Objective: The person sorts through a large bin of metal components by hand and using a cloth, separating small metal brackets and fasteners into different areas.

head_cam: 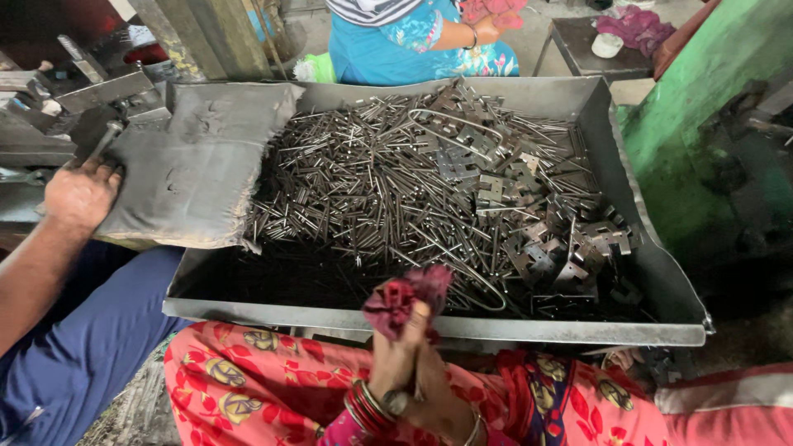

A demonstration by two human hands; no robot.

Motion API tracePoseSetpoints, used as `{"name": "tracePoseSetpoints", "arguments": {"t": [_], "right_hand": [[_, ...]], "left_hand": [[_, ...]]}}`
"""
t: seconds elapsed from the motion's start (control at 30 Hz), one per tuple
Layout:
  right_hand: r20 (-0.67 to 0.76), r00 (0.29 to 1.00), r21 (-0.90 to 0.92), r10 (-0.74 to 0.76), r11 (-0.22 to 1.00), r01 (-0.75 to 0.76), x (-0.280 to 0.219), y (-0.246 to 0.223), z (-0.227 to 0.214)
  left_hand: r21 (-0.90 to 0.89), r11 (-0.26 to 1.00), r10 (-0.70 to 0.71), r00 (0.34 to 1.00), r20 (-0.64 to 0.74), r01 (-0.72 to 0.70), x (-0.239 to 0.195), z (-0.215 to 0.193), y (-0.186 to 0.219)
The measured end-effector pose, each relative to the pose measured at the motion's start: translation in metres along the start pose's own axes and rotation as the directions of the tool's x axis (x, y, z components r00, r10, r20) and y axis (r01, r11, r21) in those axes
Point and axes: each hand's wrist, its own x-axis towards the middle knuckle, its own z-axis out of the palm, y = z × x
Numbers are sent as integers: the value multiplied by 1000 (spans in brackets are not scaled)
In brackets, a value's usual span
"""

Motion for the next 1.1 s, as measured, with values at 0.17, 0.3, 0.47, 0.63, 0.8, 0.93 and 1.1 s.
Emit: {"name": "tracePoseSetpoints", "arguments": {"t": [0.17, 0.3, 0.47, 0.63, 0.8, 0.93, 1.1], "right_hand": [[207, 971, -696, -121, 679, 233, 8, -6, -6], [209, 977, -603, -53, 779, 171, 11, -36, -3], [261, 955, -523, -141, 811, 263, 20, -65, -4], [55, 991, -244, -119, 961, 129, 20, -49, -14], [-302, 933, 421, 194, 906, -53, 25, -16, -18], [-294, 929, 602, 225, 798, -3, 6, 6, -10], [-268, 959, 295, 96, 955, -13, -8, 26, -7]], "left_hand": [[136, 990, 58, 994, -90, -45, 23, -36, -27], [-101, 995, -31, 997, -74, 24, 31, -51, -46], [27, 998, 63, 998, 26, -63, 41, -73, -60], [-151, 987, 57, 998, -7, -57, 26, -47, -5], [455, 673, 489, 812, 317, -583, -3, 4, 74], [572, 153, 629, 525, 573, -806, 4, 4, 69], [485, 764, 381, 904, 194, -426, 16, -27, 0]]}}
